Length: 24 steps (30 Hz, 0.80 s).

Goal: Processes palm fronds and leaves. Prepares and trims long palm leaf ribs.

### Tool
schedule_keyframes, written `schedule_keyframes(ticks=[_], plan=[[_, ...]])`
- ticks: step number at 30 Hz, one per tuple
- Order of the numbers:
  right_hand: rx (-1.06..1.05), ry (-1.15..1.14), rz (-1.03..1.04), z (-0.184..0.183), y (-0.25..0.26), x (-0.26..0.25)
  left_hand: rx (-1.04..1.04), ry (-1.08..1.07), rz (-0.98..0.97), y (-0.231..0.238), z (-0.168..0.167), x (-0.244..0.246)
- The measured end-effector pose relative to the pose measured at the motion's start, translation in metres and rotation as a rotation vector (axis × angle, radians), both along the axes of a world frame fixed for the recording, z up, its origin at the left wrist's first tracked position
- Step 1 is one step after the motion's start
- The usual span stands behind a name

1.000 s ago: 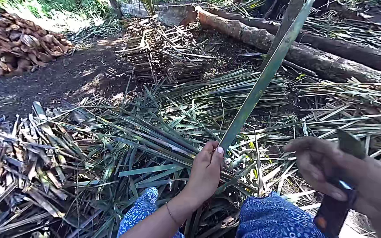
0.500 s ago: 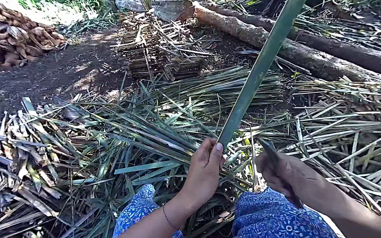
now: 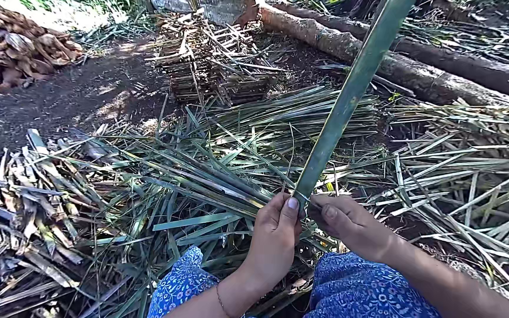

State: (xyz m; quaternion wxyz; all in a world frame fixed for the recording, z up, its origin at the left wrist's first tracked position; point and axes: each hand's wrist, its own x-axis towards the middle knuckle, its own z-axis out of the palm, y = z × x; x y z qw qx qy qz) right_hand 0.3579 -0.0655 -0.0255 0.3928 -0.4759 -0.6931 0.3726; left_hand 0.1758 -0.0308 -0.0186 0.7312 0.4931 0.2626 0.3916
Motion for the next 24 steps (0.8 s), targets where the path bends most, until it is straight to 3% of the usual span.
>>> schedule_keyframes(ticks=[4,10,17,21,24], plan=[[0.088,0.018,0.008,-0.007,0.001,0.002,-0.151,-0.086,-0.054,-0.003,0.01,-0.003],[0.212,0.006,0.036,-0.008,0.003,0.002,-0.103,-0.148,-0.072,-0.007,0.007,-0.001],[0.022,0.218,-0.156,-0.023,0.019,0.02,0.087,-0.218,-0.48,-0.043,0.036,-0.019],[0.001,0.385,-0.124,-0.02,0.006,0.022,-0.132,-0.286,-0.407,-0.018,0.027,-0.02],[0.157,0.222,0.004,-0.016,-0.009,0.018,-0.161,-0.226,-0.336,-0.012,0.022,-0.018]])
